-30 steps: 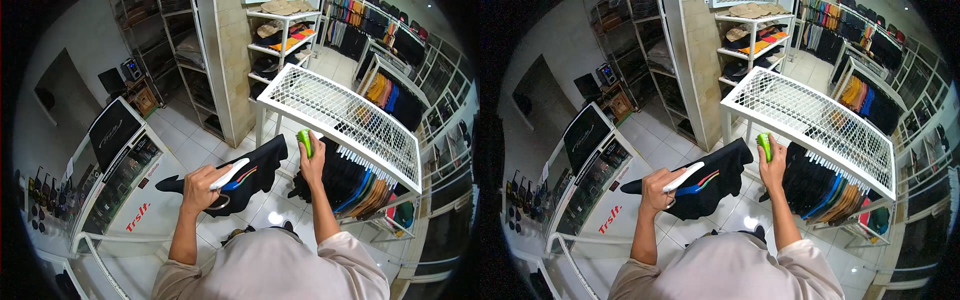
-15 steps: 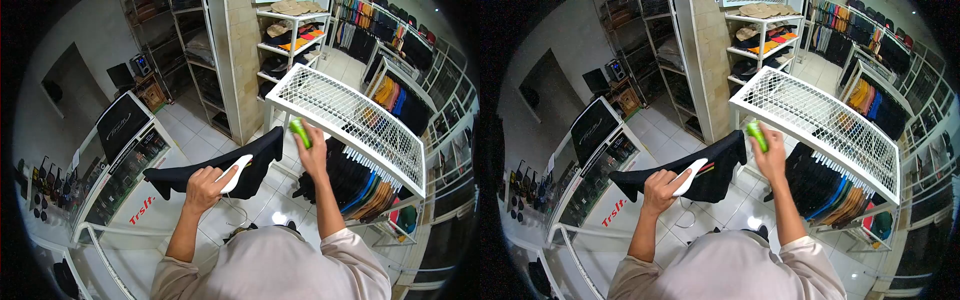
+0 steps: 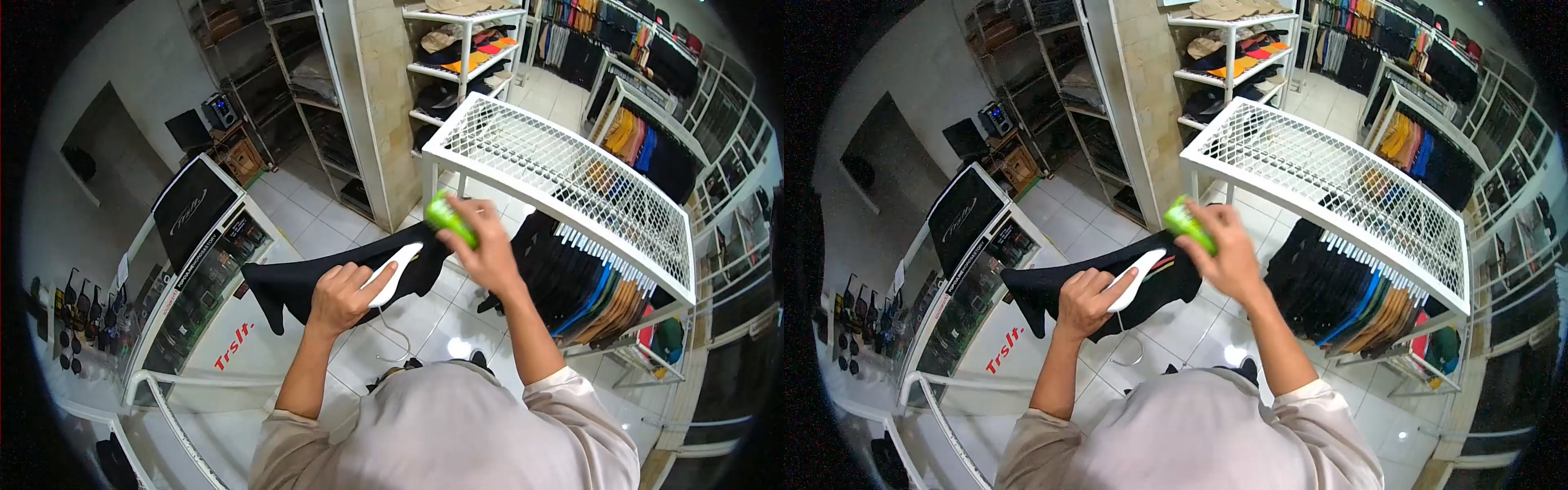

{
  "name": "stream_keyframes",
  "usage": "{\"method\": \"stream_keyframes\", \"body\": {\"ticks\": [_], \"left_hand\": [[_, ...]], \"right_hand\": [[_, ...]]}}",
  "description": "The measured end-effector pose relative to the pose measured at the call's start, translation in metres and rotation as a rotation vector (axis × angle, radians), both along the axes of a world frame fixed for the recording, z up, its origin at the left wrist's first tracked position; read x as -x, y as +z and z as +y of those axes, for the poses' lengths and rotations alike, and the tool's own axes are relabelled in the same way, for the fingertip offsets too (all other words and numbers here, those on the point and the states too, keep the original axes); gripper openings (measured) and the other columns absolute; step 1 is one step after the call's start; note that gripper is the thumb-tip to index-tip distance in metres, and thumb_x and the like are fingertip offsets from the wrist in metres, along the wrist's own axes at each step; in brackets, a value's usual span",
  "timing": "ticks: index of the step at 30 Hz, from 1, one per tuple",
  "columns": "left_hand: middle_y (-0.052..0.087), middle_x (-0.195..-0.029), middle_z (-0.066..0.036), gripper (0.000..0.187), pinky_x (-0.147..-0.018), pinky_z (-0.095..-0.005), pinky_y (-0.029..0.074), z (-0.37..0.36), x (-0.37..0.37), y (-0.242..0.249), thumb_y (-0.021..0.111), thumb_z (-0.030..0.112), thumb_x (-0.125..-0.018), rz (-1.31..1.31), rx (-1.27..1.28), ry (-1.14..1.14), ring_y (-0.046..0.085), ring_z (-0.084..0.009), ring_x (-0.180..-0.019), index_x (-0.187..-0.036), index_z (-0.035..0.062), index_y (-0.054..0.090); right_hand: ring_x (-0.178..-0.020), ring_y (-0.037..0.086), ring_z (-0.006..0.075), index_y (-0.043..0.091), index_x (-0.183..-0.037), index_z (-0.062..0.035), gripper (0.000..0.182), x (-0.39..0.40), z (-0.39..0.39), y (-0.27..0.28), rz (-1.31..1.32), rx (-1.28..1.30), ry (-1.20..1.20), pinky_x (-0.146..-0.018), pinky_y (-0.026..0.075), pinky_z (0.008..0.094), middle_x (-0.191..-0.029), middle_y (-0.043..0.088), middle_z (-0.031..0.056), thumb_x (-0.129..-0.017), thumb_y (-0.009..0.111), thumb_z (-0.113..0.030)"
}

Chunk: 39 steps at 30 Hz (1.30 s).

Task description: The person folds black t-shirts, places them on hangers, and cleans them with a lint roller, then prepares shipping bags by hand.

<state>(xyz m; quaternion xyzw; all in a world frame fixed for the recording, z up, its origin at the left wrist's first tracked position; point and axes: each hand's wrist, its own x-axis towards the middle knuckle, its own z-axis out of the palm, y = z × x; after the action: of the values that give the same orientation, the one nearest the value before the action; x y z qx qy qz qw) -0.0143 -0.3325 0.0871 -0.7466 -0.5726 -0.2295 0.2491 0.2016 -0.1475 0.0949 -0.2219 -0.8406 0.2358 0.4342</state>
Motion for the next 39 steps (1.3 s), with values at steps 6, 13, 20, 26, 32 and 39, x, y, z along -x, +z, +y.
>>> {"method": "stream_keyframes", "body": {"ticks": [6,13,20,26,32,39], "left_hand": [[0.056,-0.075,-0.001,0.055,-0.057,-0.0328,0.044,-0.009,0.004,-0.003,0.079,0.011,-0.070,-0.009,-0.016,0.004,0.053,-0.0187,-0.065,-0.125,0.0150,0.076],[0.050,-0.074,-0.001,0.057,-0.057,-0.0332,0.044,-0.005,0.004,-0.005,0.073,0.011,-0.074,-0.074,0.020,-0.026,0.052,-0.0181,-0.066,-0.131,0.0146,0.072],[0.050,-0.074,-0.001,0.059,-0.060,-0.0346,0.046,-0.022,0.010,-0.012,0.072,0.009,-0.073,-0.076,0.075,-0.001,0.054,-0.0194,-0.068,-0.131,0.0162,0.072],[0.055,-0.075,-0.003,0.055,-0.061,-0.0361,0.048,-0.018,0.007,-0.013,0.076,0.010,-0.071,-0.150,0.138,0.038,0.058,-0.0219,-0.068,-0.125,0.0155,0.075],[0.058,-0.075,-0.005,0.056,-0.062,-0.0370,0.050,-0.018,0.008,-0.003,0.076,0.005,-0.067,-0.243,0.156,0.039,0.060,-0.0241,-0.068,-0.122,0.0153,0.077],[0.068,-0.078,-0.009,0.037,-0.065,-0.0351,0.053,-0.015,0.019,0.009,0.083,0.008,-0.070,-0.609,0.291,0.003,0.067,-0.0278,-0.069,-0.107,0.0092,0.079]], "right_hand": [[-0.103,0.065,0.0385,0.061,-0.141,-0.0133,0.049,-0.014,0.056,-0.050,-0.217,0.163,-0.411,-0.091,0.053,0.0428,-0.117,0.061,0.0208,-0.095,0.072,-0.028],[-0.102,0.065,0.0388,0.061,-0.143,-0.0157,0.053,-0.004,-0.011,-0.015,-0.075,0.116,-0.066,-0.090,0.054,0.0443,-0.117,0.059,0.0207,-0.093,0.073,-0.031],[-0.096,0.067,0.0430,0.062,-0.138,-0.0157,0.049,-0.008,0.051,-0.075,-0.283,0.142,-0.392,-0.083,0.055,0.0480,-0.117,0.061,0.0260,-0.093,0.074,-0.032],[-0.102,0.065,0.0397,0.061,-0.141,-0.0187,0.052,0.002,-0.010,-0.027,-0.088,0.248,-0.037,-0.090,0.053,0.0444,-0.115,0.059,0.0211,-0.092,0.075,-0.031],[-0.108,0.063,0.0400,0.057,-0.144,-0.0178,0.056,0.000,0.015,-0.071,-0.195,0.232,-0.123,-0.093,0.053,0.0447,-0.118,0.059,0.0222,-0.092,0.075,-0.032],[-0.123,0.060,0.0368,0.056,-0.141,-0.0003,0.058,-0.025,0.045,-0.091,-0.073,0.382,-0.121,-0.106,0.045,0.0411,-0.132,0.060,0.0250,-0.091,0.069,-0.028]]}}
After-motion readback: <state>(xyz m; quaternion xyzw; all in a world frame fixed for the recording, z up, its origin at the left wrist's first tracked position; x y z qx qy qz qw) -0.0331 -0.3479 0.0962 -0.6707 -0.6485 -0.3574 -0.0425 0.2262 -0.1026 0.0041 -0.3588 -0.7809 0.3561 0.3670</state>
